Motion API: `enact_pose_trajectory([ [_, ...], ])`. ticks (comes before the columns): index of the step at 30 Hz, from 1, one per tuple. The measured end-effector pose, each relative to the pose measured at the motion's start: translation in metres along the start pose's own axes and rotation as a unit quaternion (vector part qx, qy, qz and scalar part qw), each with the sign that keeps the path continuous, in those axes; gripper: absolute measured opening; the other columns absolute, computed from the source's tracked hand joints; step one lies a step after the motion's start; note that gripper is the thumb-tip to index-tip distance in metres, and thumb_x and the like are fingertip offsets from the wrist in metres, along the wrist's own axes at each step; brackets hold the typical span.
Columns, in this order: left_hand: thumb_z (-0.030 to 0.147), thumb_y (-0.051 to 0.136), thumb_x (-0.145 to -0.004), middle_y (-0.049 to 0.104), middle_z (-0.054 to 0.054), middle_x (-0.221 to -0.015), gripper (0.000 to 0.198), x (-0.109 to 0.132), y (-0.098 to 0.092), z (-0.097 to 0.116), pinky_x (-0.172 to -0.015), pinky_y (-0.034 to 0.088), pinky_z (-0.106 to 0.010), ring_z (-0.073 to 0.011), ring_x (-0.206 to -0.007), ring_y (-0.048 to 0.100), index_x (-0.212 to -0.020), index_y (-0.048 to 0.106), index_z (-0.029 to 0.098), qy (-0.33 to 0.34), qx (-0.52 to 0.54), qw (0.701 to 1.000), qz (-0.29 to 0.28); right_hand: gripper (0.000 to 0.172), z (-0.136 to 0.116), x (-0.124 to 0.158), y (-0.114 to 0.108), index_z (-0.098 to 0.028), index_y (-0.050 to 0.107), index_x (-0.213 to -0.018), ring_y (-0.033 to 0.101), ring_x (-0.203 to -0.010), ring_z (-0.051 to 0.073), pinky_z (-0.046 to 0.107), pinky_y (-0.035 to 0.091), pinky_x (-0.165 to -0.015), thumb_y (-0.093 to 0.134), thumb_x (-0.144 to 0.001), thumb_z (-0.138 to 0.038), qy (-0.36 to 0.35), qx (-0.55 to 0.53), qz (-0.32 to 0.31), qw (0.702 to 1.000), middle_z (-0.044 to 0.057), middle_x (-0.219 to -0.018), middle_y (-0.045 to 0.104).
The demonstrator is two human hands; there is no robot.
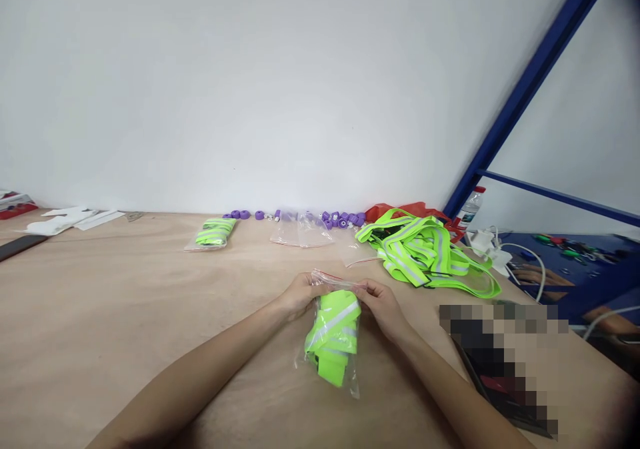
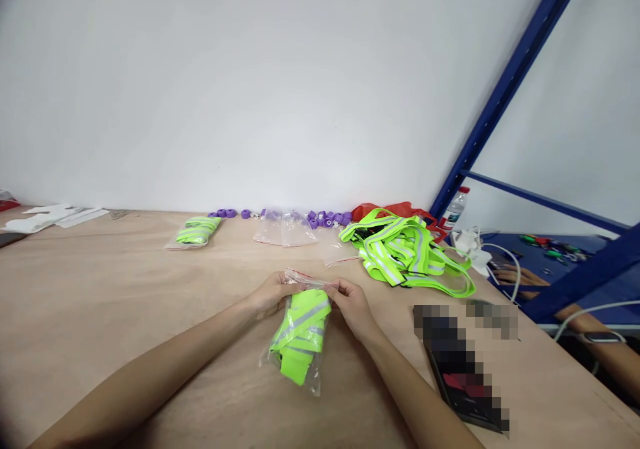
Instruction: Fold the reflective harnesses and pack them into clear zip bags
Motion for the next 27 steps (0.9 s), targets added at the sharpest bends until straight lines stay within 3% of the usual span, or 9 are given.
enact_pose_trajectory([
  [4, 0.036, 0.093, -0.057, 0.078, -0.014, -0.090, 0.047, -0.001, -0.001, 0.000, -0.078, 0.051, -0.032, -0.0214, -0.077, 0.069, -0.092, 0.079, 0.008, 0.003, -0.014, 1.000, 0.015, 0.047, -0.001, 0.001, 0.000, -0.018, 0.060, -0.063, 0.046, -0.059, 0.013, 0.027, 0.039, -0.058, 0.084, -0.058, -0.058, 0.011, -0.015, 0.006, 1.000, -0.004, -0.061, 0.056],
  [10, 0.045, 0.089, -0.062, 0.076, -0.009, -0.074, 0.041, -0.003, -0.007, -0.001, -0.068, 0.048, -0.028, -0.0170, -0.065, 0.064, -0.076, 0.078, 0.009, 0.028, -0.030, 0.998, 0.050, 0.049, 0.002, 0.000, 0.003, -0.019, 0.057, -0.063, 0.046, -0.058, 0.013, 0.026, 0.038, -0.056, 0.084, -0.057, -0.059, 0.023, -0.021, -0.002, 1.000, -0.004, -0.061, 0.055],
  [18, 0.043, 0.091, -0.057, 0.075, -0.009, -0.074, 0.042, -0.004, -0.008, 0.000, -0.068, 0.047, -0.028, -0.0175, -0.066, 0.064, -0.076, 0.078, 0.009, 0.041, -0.043, 0.997, 0.059, 0.044, 0.005, -0.001, 0.000, -0.019, 0.062, -0.067, 0.046, -0.060, 0.013, 0.026, 0.037, -0.058, 0.081, -0.064, -0.058, 0.003, -0.002, -0.017, 1.000, -0.003, -0.063, 0.055],
  [27, 0.046, 0.087, -0.062, 0.074, -0.008, -0.071, 0.041, 0.001, -0.006, -0.007, -0.065, 0.046, -0.028, -0.0166, -0.063, 0.062, -0.075, 0.076, 0.009, 0.046, -0.051, 0.995, 0.069, 0.038, 0.009, -0.003, -0.004, -0.019, 0.066, -0.071, 0.051, -0.065, 0.016, 0.028, 0.040, -0.062, 0.075, -0.073, -0.055, -0.017, 0.012, -0.025, 0.999, -0.001, -0.067, 0.060],
])
Point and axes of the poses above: each hand's wrist, its own x-axis away from the middle knuckle, its own y-axis out of the palm, z = x × y, the point moved 4 cm from there along -x, towards the middle knuckle
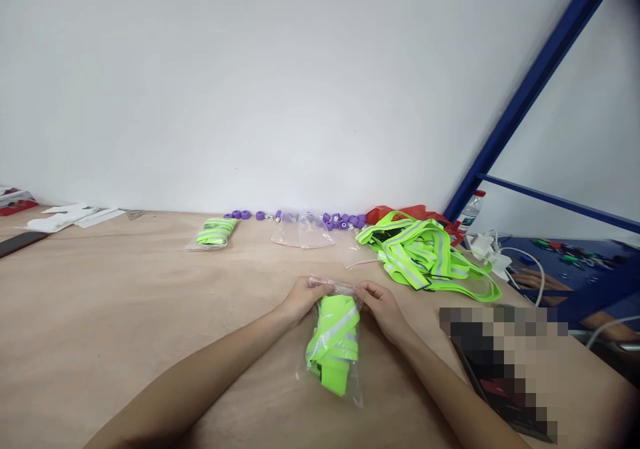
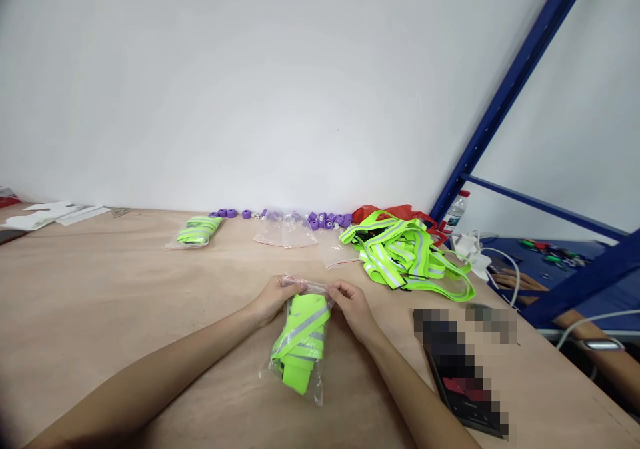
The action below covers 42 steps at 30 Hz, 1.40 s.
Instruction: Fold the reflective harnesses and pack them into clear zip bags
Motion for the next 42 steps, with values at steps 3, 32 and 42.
enact_pose_trajectory([
  [3, 0.045, 0.087, -0.061, 0.073, -0.007, -0.070, 0.041, 0.001, 0.000, -0.002, -0.062, 0.045, -0.026, -0.0156, -0.061, 0.060, -0.074, 0.075, 0.009, 0.004, -0.007, 1.000, 0.008, 0.037, -0.003, 0.001, 0.001, -0.019, 0.065, -0.070, 0.052, -0.064, 0.016, 0.028, 0.041, -0.063, 0.074, -0.073, -0.055, 0.001, 0.021, -0.002, 1.000, -0.001, -0.065, 0.060],
  [32, 0.039, 0.082, -0.063, 0.068, -0.003, -0.063, 0.030, 0.003, 0.001, -0.003, -0.059, 0.041, -0.026, -0.0151, -0.059, 0.056, -0.070, 0.073, 0.011, 0.022, -0.046, 0.998, 0.029, 0.043, -0.011, 0.003, 0.006, -0.019, 0.066, -0.070, 0.050, -0.066, 0.017, 0.028, 0.040, -0.062, 0.075, -0.070, -0.061, 0.004, 0.085, -0.042, 0.995, -0.001, -0.066, 0.059],
  [42, 0.046, 0.084, -0.062, 0.075, -0.008, -0.075, 0.041, 0.005, 0.002, -0.004, -0.064, 0.045, -0.029, -0.0183, -0.064, 0.062, -0.080, 0.079, 0.010, 0.010, -0.038, 0.999, 0.011, 0.039, -0.007, 0.002, 0.003, -0.019, 0.068, -0.069, 0.049, -0.065, 0.016, 0.028, 0.040, -0.063, 0.072, -0.074, -0.057, 0.002, 0.074, -0.041, 0.996, -0.001, -0.067, 0.059],
])
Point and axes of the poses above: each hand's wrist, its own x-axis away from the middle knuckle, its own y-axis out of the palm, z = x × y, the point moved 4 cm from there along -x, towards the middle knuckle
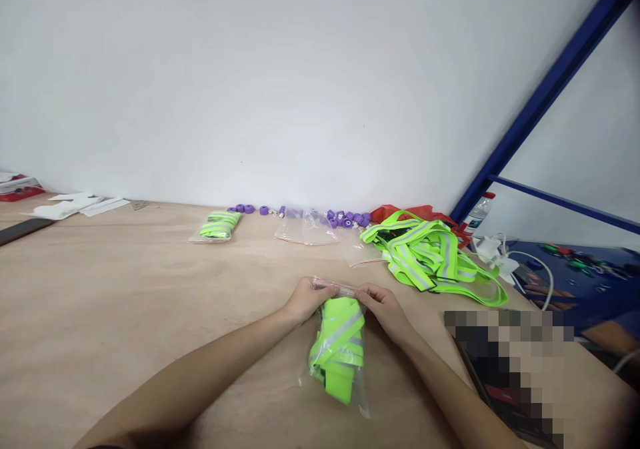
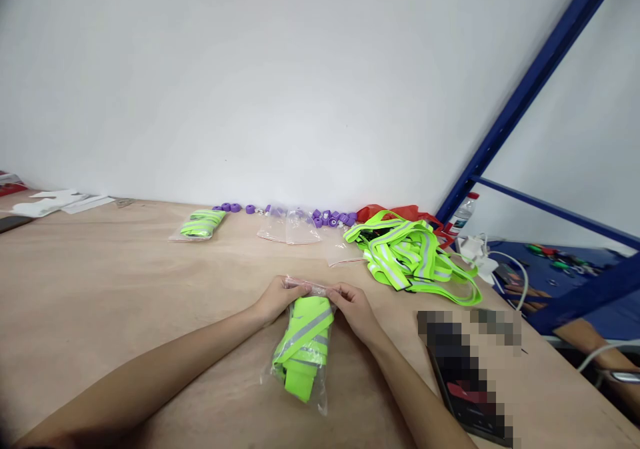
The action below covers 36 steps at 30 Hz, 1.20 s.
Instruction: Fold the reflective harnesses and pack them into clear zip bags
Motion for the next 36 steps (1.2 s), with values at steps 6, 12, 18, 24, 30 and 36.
enact_pose_trajectory([
  [6, 0.048, 0.086, -0.059, 0.074, -0.007, -0.070, 0.042, 0.0004, -0.0003, 0.0009, -0.062, 0.045, -0.028, -0.0174, -0.062, 0.060, -0.076, 0.078, 0.010, 0.007, -0.004, 1.000, -0.001, 0.043, -0.0016, 0.0005, 0.0002, -0.019, 0.064, -0.065, 0.047, -0.062, 0.015, 0.027, 0.038, -0.060, 0.075, -0.070, -0.061, 0.004, 0.002, 0.006, 1.000, -0.002, -0.063, 0.056],
  [12, 0.045, 0.087, -0.059, 0.072, -0.005, -0.067, 0.038, 0.0002, -0.0015, 0.0007, -0.061, 0.043, -0.027, -0.0160, -0.060, 0.059, -0.072, 0.076, 0.011, 0.012, -0.012, 1.000, 0.008, 0.043, -0.0026, 0.0006, 0.0015, -0.019, 0.063, -0.064, 0.046, -0.062, 0.014, 0.027, 0.037, -0.059, 0.076, -0.068, -0.060, 0.006, -0.003, 0.005, 1.000, -0.002, -0.062, 0.056],
  [18, 0.042, 0.086, -0.060, 0.071, -0.005, -0.067, 0.035, 0.0001, -0.0006, -0.0012, -0.060, 0.043, -0.027, -0.0160, -0.059, 0.059, -0.072, 0.075, 0.011, 0.006, -0.011, 1.000, 0.005, 0.046, -0.0021, 0.0009, 0.0019, -0.019, 0.062, -0.064, 0.045, -0.061, 0.014, 0.027, 0.037, -0.058, 0.076, -0.067, -0.062, 0.003, 0.008, 0.009, 1.000, -0.003, -0.062, 0.055],
  [24, 0.039, 0.085, -0.060, 0.072, -0.005, -0.066, 0.032, 0.0005, 0.0001, -0.0019, -0.060, 0.044, -0.027, -0.0158, -0.058, 0.060, -0.073, 0.075, 0.011, 0.003, -0.010, 1.000, 0.007, 0.045, -0.0033, 0.0010, 0.0024, -0.019, 0.064, -0.066, 0.046, -0.061, 0.015, 0.027, 0.036, -0.059, 0.076, -0.067, -0.062, 0.003, 0.009, 0.005, 1.000, -0.002, -0.062, 0.055],
  [30, 0.039, 0.086, -0.060, 0.074, -0.007, -0.071, 0.032, 0.0018, 0.0004, -0.0021, -0.061, 0.046, -0.028, -0.0187, -0.063, 0.064, -0.074, 0.077, 0.012, 0.010, -0.020, 1.000, 0.009, 0.044, -0.0042, 0.0015, 0.0035, -0.019, 0.068, -0.068, 0.048, -0.063, 0.016, 0.027, 0.038, -0.059, 0.072, -0.070, -0.063, -0.002, 0.023, -0.003, 1.000, -0.001, -0.064, 0.058],
  [36, 0.036, 0.086, -0.060, 0.073, -0.006, -0.068, 0.029, 0.0023, 0.0012, -0.0029, -0.059, 0.044, -0.026, -0.0170, -0.060, 0.062, -0.071, 0.076, 0.012, 0.010, -0.022, 0.999, 0.021, 0.043, -0.0051, 0.0009, 0.0041, -0.019, 0.068, -0.069, 0.049, -0.064, 0.017, 0.027, 0.038, -0.059, 0.072, -0.071, -0.062, -0.007, 0.026, -0.006, 1.000, -0.001, -0.066, 0.059],
])
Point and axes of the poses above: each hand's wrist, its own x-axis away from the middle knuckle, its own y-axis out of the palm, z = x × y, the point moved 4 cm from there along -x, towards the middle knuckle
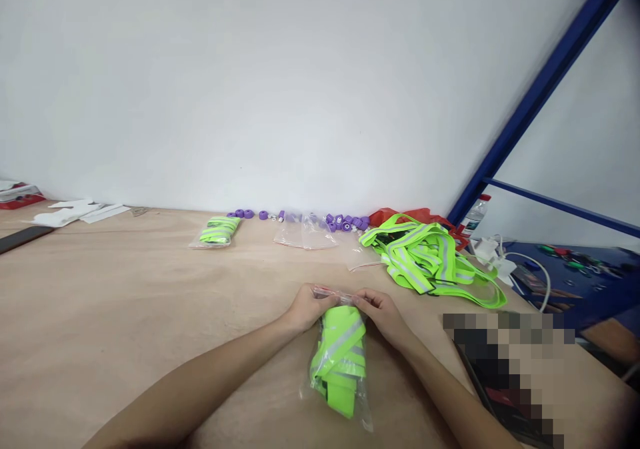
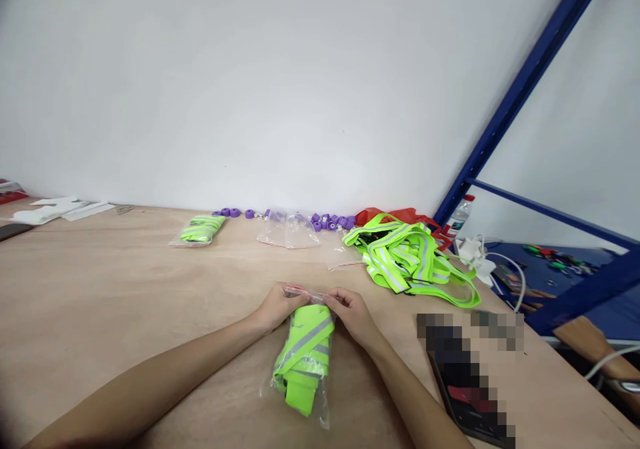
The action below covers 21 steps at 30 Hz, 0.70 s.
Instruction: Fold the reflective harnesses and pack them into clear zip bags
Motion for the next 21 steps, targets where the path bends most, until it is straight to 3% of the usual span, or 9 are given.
enact_pose_trajectory([
  [9, 0.050, 0.083, -0.065, 0.073, -0.004, -0.067, 0.039, 0.000, -0.002, 0.005, -0.063, 0.045, -0.026, -0.0165, -0.062, 0.060, -0.072, 0.076, 0.011, 0.018, 0.033, 0.999, 0.029, 0.040, 0.006, 0.000, -0.006, -0.021, 0.063, -0.071, 0.052, -0.065, 0.017, 0.029, 0.045, -0.062, 0.076, -0.071, -0.059, 0.013, -0.114, 0.055, 0.992, -0.001, -0.068, 0.058],
  [13, 0.059, 0.081, -0.065, 0.073, -0.006, -0.067, 0.050, -0.001, -0.002, 0.003, -0.063, 0.045, -0.028, -0.0175, -0.060, 0.061, -0.071, 0.075, 0.010, 0.014, 0.051, 0.998, 0.027, 0.039, 0.010, 0.000, -0.008, -0.020, 0.064, -0.070, 0.053, -0.065, 0.017, 0.029, 0.046, -0.061, 0.077, -0.071, -0.056, 0.010, -0.121, 0.065, 0.991, 0.000, -0.068, 0.059],
  [21, 0.062, 0.082, -0.063, 0.072, -0.006, -0.066, 0.053, -0.002, -0.004, -0.003, -0.062, 0.045, -0.027, -0.0173, -0.059, 0.061, -0.069, 0.073, 0.010, 0.002, 0.098, 0.995, 0.025, 0.038, 0.011, 0.000, -0.008, -0.020, 0.066, -0.069, 0.055, -0.065, 0.017, 0.028, 0.047, -0.061, 0.081, -0.068, -0.055, 0.012, -0.158, 0.070, 0.985, 0.000, -0.068, 0.061],
])
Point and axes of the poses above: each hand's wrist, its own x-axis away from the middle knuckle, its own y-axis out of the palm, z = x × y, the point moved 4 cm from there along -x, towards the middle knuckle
